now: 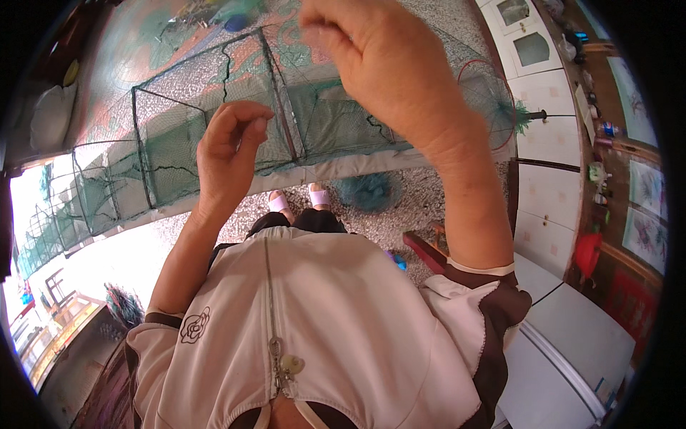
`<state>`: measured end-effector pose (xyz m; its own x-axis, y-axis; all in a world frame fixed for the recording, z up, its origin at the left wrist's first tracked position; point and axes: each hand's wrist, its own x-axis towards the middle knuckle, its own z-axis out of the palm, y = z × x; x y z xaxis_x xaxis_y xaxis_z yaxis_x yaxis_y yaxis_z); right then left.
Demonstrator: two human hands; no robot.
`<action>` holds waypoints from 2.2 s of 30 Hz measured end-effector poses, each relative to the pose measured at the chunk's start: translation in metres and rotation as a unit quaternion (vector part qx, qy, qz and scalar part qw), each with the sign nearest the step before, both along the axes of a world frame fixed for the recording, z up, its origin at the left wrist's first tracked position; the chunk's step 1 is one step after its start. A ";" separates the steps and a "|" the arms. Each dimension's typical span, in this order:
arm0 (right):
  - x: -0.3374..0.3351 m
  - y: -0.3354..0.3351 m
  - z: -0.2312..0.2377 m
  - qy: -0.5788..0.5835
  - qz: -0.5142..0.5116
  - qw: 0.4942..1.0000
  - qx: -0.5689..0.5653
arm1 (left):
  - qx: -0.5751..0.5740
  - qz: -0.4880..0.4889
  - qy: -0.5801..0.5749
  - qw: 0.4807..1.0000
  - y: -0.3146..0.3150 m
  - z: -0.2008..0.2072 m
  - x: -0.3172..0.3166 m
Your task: The person repairs a green mesh fishing net by hand using a needle-like tool to thread and tie a thin cord through the netting.
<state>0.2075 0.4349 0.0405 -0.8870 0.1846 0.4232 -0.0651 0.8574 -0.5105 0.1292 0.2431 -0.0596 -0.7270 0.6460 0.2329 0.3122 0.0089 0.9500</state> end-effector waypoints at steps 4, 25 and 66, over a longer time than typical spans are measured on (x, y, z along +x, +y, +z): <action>0.011 0.000 -0.036 -0.073 -0.030 0.994 0.076 | -0.065 -0.004 0.071 0.995 -0.008 0.005 0.005; -0.032 -0.040 -0.097 -0.020 0.038 0.994 -0.098 | -0.162 0.009 -0.091 0.982 -0.002 -0.035 -0.006; 0.020 -0.020 -0.042 -0.101 -0.053 0.991 0.062 | -0.046 -0.032 0.110 0.992 -0.022 0.002 0.013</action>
<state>0.2273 0.4148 -0.0013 -0.9346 0.2385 0.2637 0.1215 0.9113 -0.3935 0.1421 0.2211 -0.0572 -0.6217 0.7148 0.3203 0.5153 0.0653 0.8545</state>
